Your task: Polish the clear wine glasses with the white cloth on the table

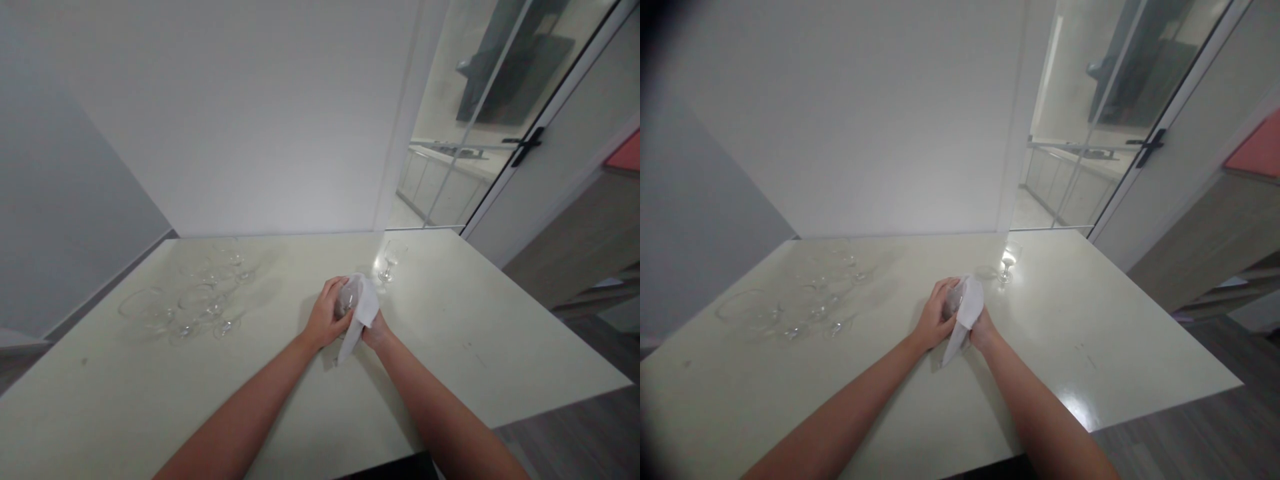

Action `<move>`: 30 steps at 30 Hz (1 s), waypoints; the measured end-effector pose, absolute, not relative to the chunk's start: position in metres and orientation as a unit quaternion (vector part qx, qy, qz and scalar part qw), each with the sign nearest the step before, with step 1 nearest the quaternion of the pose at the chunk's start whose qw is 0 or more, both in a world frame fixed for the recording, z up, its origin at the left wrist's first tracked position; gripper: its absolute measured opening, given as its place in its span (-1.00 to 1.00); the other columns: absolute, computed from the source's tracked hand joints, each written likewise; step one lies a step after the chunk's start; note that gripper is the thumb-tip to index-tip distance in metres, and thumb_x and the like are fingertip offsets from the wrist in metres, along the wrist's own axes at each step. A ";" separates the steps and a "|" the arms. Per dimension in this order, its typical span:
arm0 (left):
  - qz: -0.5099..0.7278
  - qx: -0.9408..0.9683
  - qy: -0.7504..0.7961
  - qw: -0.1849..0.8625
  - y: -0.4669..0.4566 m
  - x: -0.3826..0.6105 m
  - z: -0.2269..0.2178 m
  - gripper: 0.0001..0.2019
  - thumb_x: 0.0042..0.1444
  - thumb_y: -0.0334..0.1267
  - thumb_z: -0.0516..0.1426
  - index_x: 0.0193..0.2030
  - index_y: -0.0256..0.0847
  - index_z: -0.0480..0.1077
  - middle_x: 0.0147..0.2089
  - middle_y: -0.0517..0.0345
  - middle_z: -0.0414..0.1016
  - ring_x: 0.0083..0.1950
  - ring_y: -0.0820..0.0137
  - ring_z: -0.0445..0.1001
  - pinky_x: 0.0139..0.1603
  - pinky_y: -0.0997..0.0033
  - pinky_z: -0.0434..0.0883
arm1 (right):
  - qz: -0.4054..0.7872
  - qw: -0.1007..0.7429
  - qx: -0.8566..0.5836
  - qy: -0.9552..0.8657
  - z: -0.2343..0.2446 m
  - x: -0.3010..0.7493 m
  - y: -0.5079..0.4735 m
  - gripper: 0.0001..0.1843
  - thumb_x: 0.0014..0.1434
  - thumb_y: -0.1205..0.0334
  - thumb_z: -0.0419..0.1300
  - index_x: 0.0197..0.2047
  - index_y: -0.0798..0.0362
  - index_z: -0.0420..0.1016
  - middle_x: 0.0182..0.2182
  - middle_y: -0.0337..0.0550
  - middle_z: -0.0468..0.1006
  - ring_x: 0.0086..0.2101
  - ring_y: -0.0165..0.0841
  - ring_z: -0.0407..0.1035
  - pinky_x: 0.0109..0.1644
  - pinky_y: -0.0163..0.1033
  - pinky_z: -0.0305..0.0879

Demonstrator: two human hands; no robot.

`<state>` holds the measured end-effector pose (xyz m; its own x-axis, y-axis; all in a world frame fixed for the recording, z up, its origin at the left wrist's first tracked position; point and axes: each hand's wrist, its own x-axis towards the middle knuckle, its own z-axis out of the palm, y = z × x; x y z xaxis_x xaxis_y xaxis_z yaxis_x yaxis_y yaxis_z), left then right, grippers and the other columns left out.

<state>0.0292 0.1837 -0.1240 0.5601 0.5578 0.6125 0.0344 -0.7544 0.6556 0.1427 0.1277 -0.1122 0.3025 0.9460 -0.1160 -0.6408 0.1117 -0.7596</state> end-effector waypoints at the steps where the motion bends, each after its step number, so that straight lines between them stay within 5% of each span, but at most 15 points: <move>1: 0.435 0.829 0.179 0.302 0.183 0.029 -0.124 -0.42 0.20 -0.01 0.12 0.29 -0.21 0.16 0.24 -0.14 0.19 0.29 0.09 0.21 0.33 0.04 0.20 | 0.554 0.716 -0.369 -0.209 -0.111 0.142 0.127 -0.49 -0.30 -0.13 0.44 -0.30 -0.02 0.60 -0.32 -0.19 0.68 -0.26 -0.16 0.53 -0.03 -0.08 0.46; 30: 0.421 0.838 0.138 0.318 0.187 0.030 -0.128 -0.38 0.21 0.03 0.11 0.33 -0.15 0.11 0.26 -0.14 0.19 0.30 0.08 0.20 0.31 0.03 0.20 | 0.566 0.706 -0.383 -0.185 -0.118 0.142 0.134 -0.63 -0.02 -0.07 0.25 -0.24 0.02 0.55 -0.32 -0.20 0.65 -0.24 -0.24 0.52 -0.04 -0.14 0.42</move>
